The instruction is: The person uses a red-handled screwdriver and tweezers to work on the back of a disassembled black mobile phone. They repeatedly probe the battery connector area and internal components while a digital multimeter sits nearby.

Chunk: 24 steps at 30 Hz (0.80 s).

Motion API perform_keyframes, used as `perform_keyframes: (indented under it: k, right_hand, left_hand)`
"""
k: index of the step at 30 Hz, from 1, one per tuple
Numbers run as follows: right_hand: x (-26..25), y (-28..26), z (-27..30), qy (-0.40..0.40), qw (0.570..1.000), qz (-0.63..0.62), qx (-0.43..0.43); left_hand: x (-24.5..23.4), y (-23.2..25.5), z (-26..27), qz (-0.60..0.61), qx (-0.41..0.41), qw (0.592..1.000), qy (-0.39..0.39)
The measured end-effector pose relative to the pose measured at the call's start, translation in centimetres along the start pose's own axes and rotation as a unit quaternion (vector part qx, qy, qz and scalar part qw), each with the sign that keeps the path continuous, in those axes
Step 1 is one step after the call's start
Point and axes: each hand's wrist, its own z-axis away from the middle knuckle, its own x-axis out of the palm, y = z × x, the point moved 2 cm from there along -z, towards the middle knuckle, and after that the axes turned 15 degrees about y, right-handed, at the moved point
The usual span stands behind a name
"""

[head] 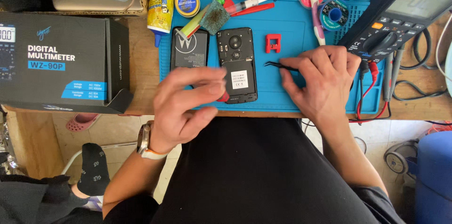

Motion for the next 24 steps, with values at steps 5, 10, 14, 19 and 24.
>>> perform_keyframes:
  k: [5, 10, 14, 19, 24]
  right_hand:
    - [0.0, 0.0, 0.0, 0.004, 1.000, -0.018, 0.001]
    - [0.0, 0.1, 0.1, 0.000, 1.000, -0.019, 0.001]
    - [-0.1, 0.1, 0.1, -0.005, 1.000, -0.016, 0.000]
    - [0.1, 0.1, 0.1, -0.001, 1.000, -0.015, 0.000]
    - [0.2, 0.3, 0.4, -0.012, 1.000, 0.003, 0.005]
  left_hand:
    - [0.0, 1.0, -0.8, -0.026, -0.035, 0.998, -0.039]
    - [0.2, 0.5, -0.4, 0.010, -0.053, 0.998, 0.029]
    - [0.3, 0.3, 0.4, 0.104, -0.084, 0.989, 0.054]
    - [0.1, 0.8, -0.7, 0.038, -0.049, 0.997, -0.048]
    - [-0.1, 1.2, -1.0, -0.003, -0.047, 0.995, -0.083]
